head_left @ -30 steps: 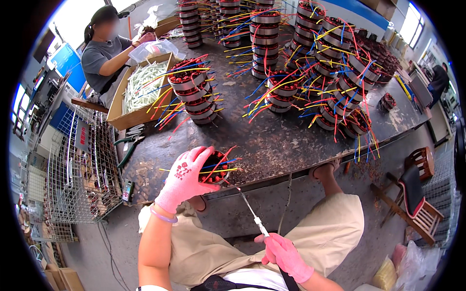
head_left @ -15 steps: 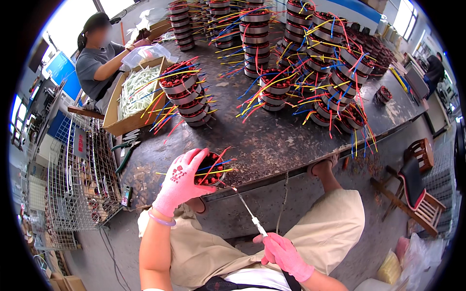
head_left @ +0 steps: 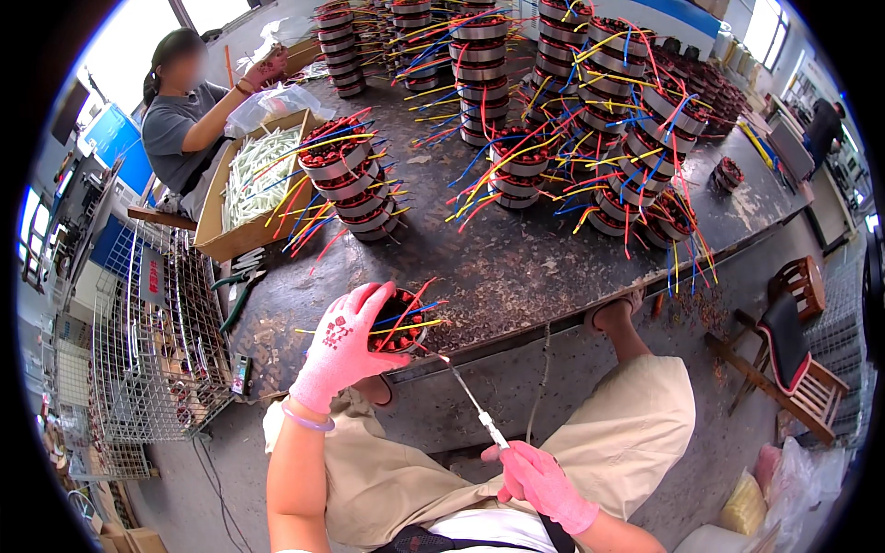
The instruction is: The person uses a handheld lighter to apply heat to the ends of colored wires protruding from a circular electronic component, then places the component onto a stack on a workbench.
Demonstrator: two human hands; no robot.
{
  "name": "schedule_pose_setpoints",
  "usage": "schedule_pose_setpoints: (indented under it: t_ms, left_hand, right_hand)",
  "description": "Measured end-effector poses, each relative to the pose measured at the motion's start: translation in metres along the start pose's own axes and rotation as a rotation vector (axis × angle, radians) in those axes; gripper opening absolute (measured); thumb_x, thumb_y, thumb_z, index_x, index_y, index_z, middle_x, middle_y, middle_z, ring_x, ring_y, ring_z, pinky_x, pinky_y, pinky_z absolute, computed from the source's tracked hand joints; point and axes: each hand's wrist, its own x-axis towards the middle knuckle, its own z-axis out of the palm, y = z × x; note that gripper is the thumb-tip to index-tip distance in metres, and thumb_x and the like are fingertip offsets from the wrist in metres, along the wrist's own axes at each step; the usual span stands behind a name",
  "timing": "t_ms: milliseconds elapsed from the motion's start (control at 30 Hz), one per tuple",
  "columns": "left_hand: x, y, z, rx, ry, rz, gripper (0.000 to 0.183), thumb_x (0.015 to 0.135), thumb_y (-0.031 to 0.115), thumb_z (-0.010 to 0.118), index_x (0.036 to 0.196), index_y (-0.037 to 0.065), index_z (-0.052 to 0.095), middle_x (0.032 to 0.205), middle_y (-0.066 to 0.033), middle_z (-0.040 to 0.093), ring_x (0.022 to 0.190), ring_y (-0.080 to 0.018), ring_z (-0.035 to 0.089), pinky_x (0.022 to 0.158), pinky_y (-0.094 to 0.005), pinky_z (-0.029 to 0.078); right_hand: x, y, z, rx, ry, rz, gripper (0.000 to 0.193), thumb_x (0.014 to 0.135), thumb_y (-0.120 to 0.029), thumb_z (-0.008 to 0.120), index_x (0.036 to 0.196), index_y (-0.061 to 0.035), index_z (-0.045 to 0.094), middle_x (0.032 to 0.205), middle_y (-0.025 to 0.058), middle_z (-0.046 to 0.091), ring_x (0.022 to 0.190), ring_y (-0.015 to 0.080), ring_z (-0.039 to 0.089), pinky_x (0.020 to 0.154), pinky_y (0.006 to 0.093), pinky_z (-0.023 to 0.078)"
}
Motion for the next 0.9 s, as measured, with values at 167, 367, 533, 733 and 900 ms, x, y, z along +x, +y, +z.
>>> schedule_pose_setpoints:
  t_ms: [167, 367, 533, 733, 900]
  left_hand:
    - [-0.0008, -0.0018, 0.0014, 0.002, 0.010, 0.004, 0.096, 0.055, 0.025, 0.090, 0.140, 0.006, 0.048, 0.137, -0.0194, 0.051, 0.124, -0.0403, 0.051, 0.106, -0.0454, 0.041]
    - [-0.0013, -0.0014, 0.0018, -0.001, 0.015, -0.003, 0.096, 0.056, 0.025, 0.089, 0.140, 0.005, 0.048, 0.137, -0.0192, 0.051, 0.123, -0.0403, 0.051, 0.106, -0.0454, 0.041]
    - [-0.0014, -0.0021, 0.0024, -0.010, 0.020, 0.008, 0.096, 0.056, 0.026, 0.090, 0.140, 0.005, 0.048, 0.137, -0.0192, 0.051, 0.123, -0.0403, 0.051, 0.105, -0.0454, 0.041]
    - [-0.0015, -0.0019, 0.0021, -0.008, 0.016, 0.004, 0.097, 0.056, 0.027, 0.090, 0.140, 0.005, 0.047, 0.137, -0.0194, 0.051, 0.122, -0.0403, 0.052, 0.105, -0.0453, 0.041]
    - [-0.0015, -0.0024, 0.0014, -0.024, 0.011, 0.006, 0.097, 0.056, 0.026, 0.090, 0.140, 0.005, 0.048, 0.137, -0.0191, 0.051, 0.123, -0.0400, 0.051, 0.106, -0.0455, 0.041]
  right_hand:
    - [0.0003, 0.0030, -0.0015, 0.058, 0.010, 0.021, 0.032, 0.104, -0.020, 0.044, 0.120, 0.0013, 0.062, 0.060, 0.0001, 0.043, 0.054, 0.0079, 0.043, 0.063, 0.0293, 0.053]
    - [-0.0002, 0.0017, -0.0005, 0.040, 0.000, 0.019, 0.038, 0.106, -0.028, 0.042, 0.120, 0.0034, 0.059, 0.057, -0.0036, 0.042, 0.051, 0.0061, 0.039, 0.061, 0.0267, 0.050]
    - [-0.0001, 0.0040, -0.0022, 0.065, 0.006, 0.026, 0.032, 0.104, -0.020, 0.043, 0.120, 0.0018, 0.062, 0.060, -0.0001, 0.044, 0.055, 0.0078, 0.043, 0.063, 0.0287, 0.052]
    - [-0.0012, 0.0022, -0.0023, 0.061, 0.007, 0.018, 0.032, 0.105, -0.020, 0.043, 0.119, 0.0022, 0.062, 0.060, -0.0005, 0.044, 0.054, 0.0075, 0.042, 0.062, 0.0286, 0.051]
    - [0.0011, 0.0059, -0.0036, 0.089, 0.023, 0.024, 0.034, 0.105, -0.024, 0.044, 0.120, 0.0023, 0.060, 0.059, -0.0019, 0.043, 0.053, 0.0067, 0.041, 0.061, 0.0281, 0.051]
